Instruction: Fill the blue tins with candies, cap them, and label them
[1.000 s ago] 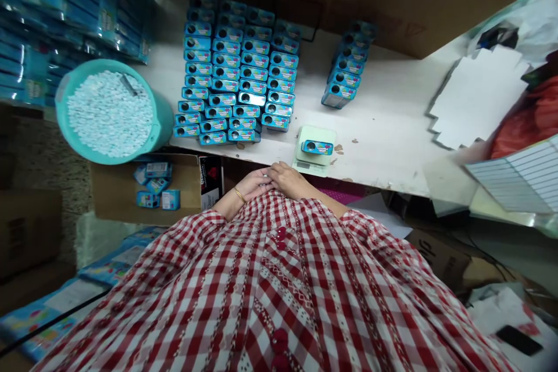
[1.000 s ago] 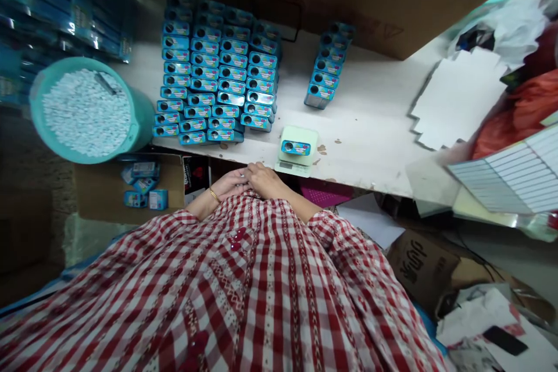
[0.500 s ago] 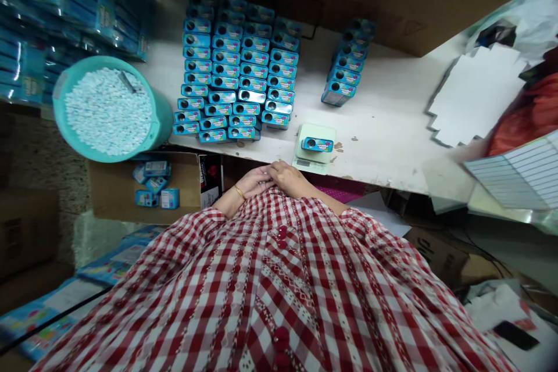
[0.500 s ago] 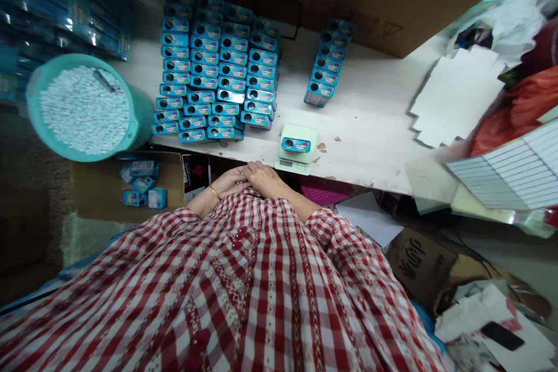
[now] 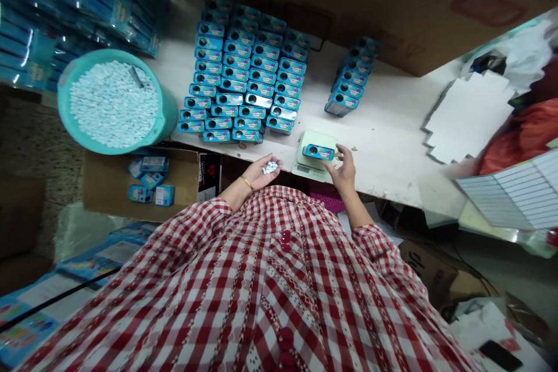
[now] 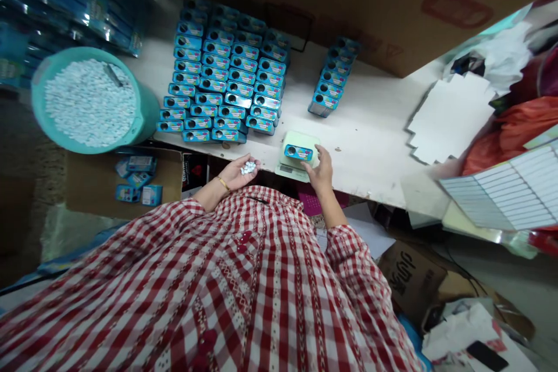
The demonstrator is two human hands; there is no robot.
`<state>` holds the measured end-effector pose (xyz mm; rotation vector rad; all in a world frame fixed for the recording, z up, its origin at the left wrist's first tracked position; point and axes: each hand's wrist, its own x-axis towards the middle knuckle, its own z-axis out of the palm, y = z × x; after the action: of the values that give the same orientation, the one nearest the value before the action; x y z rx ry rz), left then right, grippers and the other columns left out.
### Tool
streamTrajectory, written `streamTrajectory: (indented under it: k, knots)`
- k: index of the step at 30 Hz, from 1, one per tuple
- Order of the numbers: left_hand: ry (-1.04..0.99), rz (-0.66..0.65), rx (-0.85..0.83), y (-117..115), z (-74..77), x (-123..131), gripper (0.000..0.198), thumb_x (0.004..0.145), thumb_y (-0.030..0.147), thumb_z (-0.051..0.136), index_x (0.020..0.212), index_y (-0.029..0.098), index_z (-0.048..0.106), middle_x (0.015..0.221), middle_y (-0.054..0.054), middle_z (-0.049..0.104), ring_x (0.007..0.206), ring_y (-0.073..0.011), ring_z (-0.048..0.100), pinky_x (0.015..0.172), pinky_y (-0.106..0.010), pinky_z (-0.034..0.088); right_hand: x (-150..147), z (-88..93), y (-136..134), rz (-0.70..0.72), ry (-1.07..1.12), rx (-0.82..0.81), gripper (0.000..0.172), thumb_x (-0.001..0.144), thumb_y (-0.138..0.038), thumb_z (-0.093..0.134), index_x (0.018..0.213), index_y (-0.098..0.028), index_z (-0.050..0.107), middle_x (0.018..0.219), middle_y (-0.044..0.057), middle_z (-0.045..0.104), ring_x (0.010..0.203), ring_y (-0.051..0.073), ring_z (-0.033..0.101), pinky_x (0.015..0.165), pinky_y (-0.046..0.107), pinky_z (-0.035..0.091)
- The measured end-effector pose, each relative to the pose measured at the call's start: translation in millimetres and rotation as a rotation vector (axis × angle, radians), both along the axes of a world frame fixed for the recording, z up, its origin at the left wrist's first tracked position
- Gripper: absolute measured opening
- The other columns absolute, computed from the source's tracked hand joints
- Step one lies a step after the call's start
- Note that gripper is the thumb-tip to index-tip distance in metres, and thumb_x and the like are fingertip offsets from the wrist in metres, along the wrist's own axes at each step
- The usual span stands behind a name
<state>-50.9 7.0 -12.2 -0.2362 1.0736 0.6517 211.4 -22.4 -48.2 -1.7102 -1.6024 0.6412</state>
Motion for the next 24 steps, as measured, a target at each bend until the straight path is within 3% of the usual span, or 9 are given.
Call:
streamTrajectory:
  k: [2, 4, 7, 12, 17, 24]
  knots:
    - [0.011, 0.018, -0.002, 9, -6.8, 8, 0.030, 0.090, 0.019, 0.045, 0.066, 0.009, 0.060, 0.064, -0.008, 0.063, 0.059, -0.0109, 0.062, 0.054, -0.018, 0.050, 7, -16.1, 11, 0.100, 0.029, -0.089, 0.051, 0.080, -0.045, 0.056, 0.122, -0.017, 0.048, 0.116, 0.013, 0.058, 0.104, 0.025, 0.055, 0.087, 0.042, 0.046]
    - [0.013, 0.040, 0.010, 19, -13.5, 17, 0.028, 0.090, 0.018, 0.045, 0.069, 0.008, 0.061, 0.065, -0.008, 0.063, 0.061, -0.0110, 0.062, 0.056, -0.019, 0.051, -1, -16.8, 21, 0.162, -0.004, -0.121, 0.042, 0.082, -0.042, 0.051, 0.116, -0.017, 0.052, 0.108, 0.011, 0.062, 0.097, 0.024, 0.057, 0.085, 0.041, 0.046]
    - [0.021, 0.103, 0.025, 32, -20.0, 29, 0.030, 0.091, 0.018, 0.043, 0.069, 0.008, 0.060, 0.063, -0.008, 0.063, 0.061, -0.0114, 0.062, 0.061, -0.022, 0.052, -25, 12.4, 28, 0.268, -0.186, -0.038, 0.035, 0.085, -0.034, 0.047, 0.114, -0.017, 0.054, 0.105, 0.010, 0.062, 0.095, 0.024, 0.054, 0.084, 0.039, 0.044]
    - [-0.005, 0.116, 0.062, 46, -21.1, 40, 0.033, 0.092, 0.022, 0.042, 0.071, 0.008, 0.062, 0.058, -0.005, 0.060, 0.054, -0.0114, 0.057, 0.056, -0.023, 0.049, -51, 71.2, 31, 0.490, -0.644, 0.051, 0.042, 0.084, -0.023, 0.048, 0.126, -0.018, 0.051, 0.110, 0.010, 0.061, 0.094, 0.025, 0.048, 0.080, 0.038, 0.036]
    - [-0.035, 0.121, 0.041, 45, -22.2, 44, 0.029, 0.090, 0.021, 0.043, 0.074, 0.008, 0.063, 0.060, -0.006, 0.061, 0.058, -0.0127, 0.059, 0.059, -0.025, 0.050, -53, 86.4, 33, 0.514, -0.825, 0.067, 0.039, 0.087, -0.025, 0.046, 0.124, -0.018, 0.053, 0.104, 0.009, 0.062, 0.090, 0.024, 0.046, 0.076, 0.037, 0.031]
    - [-0.068, 0.093, 0.052, 43, -20.4, 43, 0.026, 0.090, 0.020, 0.043, 0.079, 0.008, 0.063, 0.059, -0.006, 0.061, 0.056, -0.0119, 0.059, 0.057, -0.023, 0.050, -52, 86.3, 25, 0.471, -0.778, 0.050, 0.040, 0.085, -0.023, 0.047, 0.125, -0.020, 0.053, 0.107, 0.009, 0.062, 0.094, 0.025, 0.045, 0.079, 0.037, 0.031]
